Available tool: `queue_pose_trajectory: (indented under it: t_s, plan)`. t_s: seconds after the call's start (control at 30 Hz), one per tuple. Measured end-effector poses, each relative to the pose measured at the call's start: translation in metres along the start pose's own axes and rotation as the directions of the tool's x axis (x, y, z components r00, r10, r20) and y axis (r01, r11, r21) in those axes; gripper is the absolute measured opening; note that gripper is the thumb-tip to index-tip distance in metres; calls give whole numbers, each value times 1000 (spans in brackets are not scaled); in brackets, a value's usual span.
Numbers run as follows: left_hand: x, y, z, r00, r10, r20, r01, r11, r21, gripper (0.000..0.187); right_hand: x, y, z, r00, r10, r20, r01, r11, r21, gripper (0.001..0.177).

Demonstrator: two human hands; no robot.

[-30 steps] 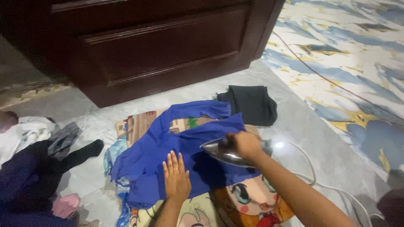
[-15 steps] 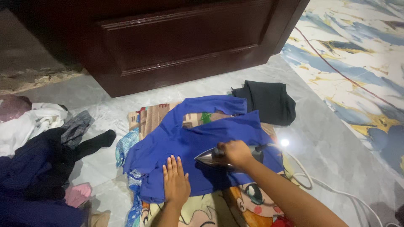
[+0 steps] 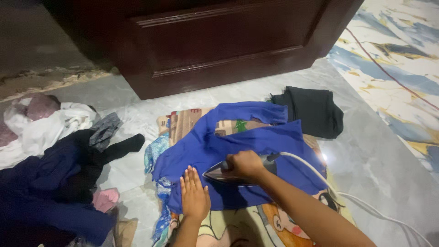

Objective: The person irons a blue dress laid out on a patterned mat on the floor. They smooth the fabric with their hands and use an iron to press the dress, focusing on different sections.

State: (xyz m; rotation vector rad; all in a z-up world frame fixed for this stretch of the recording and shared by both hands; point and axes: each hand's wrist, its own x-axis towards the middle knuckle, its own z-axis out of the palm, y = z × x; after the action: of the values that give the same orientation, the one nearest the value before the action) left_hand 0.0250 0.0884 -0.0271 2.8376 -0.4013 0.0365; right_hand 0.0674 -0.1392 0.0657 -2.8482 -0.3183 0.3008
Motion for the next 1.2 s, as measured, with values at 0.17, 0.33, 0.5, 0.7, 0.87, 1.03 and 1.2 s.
queue_pose_trajectory:
  t_s: [0.17, 0.33, 0.5, 0.7, 0.87, 1.03, 1.2]
  plan:
    - [-3, -19, 8, 999, 32, 0, -32, 998, -52, 85, 27, -21, 19, 993, 96, -74, -95, 995, 12, 51]
    - [-6, -25, 9, 998, 48, -49, -56, 984, -166, 85, 15, -25, 4, 999, 7, -49, -5, 999, 51, 48]
    - [-8, -26, 0, 998, 53, -26, -57, 979, -196, 105, -16, -23, -8, 995, -99, -27, 101, 993, 64, 45]
    - [0, 22, 14, 951, 130, -282, -175, 974, -141, 101, -53, 2, 4, 994, 65, -90, -61, 997, 46, 52]
    - [7, 83, 40, 938, 233, -257, -275, 951, -141, 91, -77, 55, 15, 961, 235, -149, -228, 972, 59, 52]
    - [15, 122, 53, 970, 242, 32, -242, 970, -6, 84, -109, 114, 11, 872, 427, -240, -413, 904, 106, 56]
    - [14, 126, 46, 971, 227, 70, -230, 973, 37, 82, -132, 156, -12, 823, 523, -219, -528, 848, 40, 58]
